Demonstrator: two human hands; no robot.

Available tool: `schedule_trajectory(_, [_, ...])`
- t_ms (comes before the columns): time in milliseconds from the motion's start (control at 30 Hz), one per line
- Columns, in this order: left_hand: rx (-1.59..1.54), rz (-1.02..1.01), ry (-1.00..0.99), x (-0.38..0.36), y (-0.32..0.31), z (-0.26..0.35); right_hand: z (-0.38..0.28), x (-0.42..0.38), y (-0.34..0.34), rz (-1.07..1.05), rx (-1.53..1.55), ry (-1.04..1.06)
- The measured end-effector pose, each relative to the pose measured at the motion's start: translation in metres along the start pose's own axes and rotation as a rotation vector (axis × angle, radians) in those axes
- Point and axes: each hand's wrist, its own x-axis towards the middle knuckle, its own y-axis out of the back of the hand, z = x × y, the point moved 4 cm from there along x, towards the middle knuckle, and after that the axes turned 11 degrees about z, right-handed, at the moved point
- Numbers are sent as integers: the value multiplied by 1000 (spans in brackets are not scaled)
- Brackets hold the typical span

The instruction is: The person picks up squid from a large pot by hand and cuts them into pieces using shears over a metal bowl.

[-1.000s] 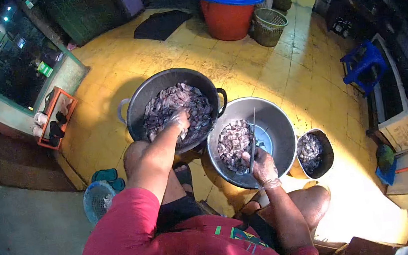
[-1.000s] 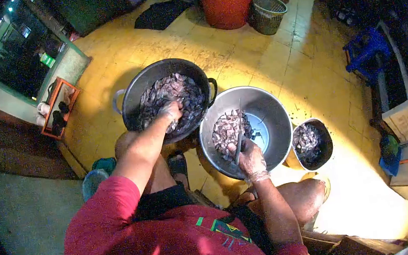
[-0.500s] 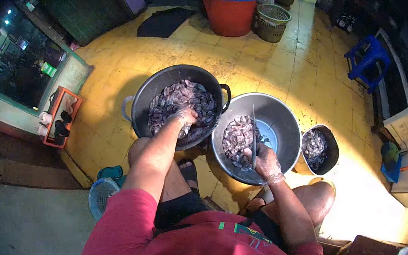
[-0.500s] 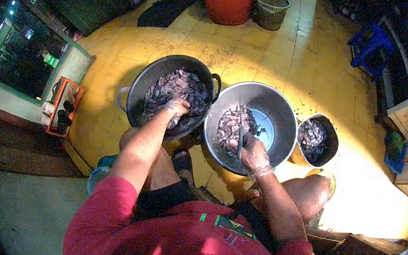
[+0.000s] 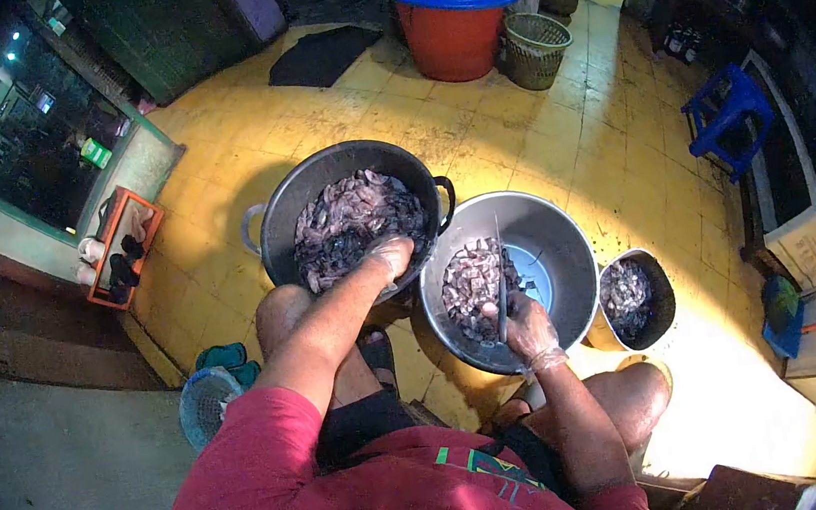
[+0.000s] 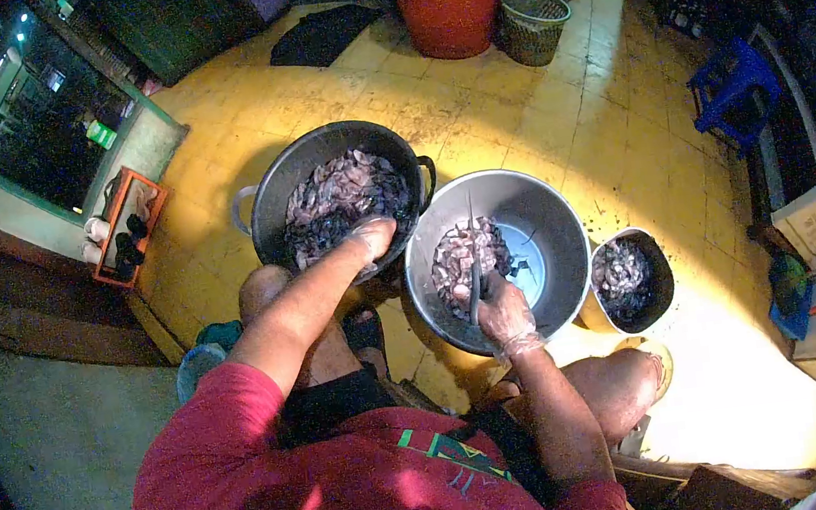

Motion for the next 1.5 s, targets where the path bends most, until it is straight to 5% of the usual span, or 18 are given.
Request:
schedule_trajectory(267, [-21,-232,29,-5,35,-26,1,1,-3,19,18,20])
schedule_trajectory(500, [-127,-140,52,-14,50,-35,1,0,-4,-12,8,9])
schedule_trajectory(567, [-564,-159,314,-14,75,-26,0,-1,-1,-2,-9,-1])
schedule_trajectory(700, [-1632,59,196,-15,105,7,14,3,-14,-98,129,-14])
schedule_trajectory(867, [-1945,63,67,-56,133,82,5,-4,-22,-197,144,109])
schedule_trajectory(1133, [-1709,110,-66,-53,110,103,-1,-10,-16,-129,321,54])
schedule_trajectory(1233, [-1744,143,7,-54,116,103,-4,-8,-8,-109,107,11])
schedule_trajectory(1500, [-1627,75,48,-49,110,97,12,-2,-18,-142,247,-24])
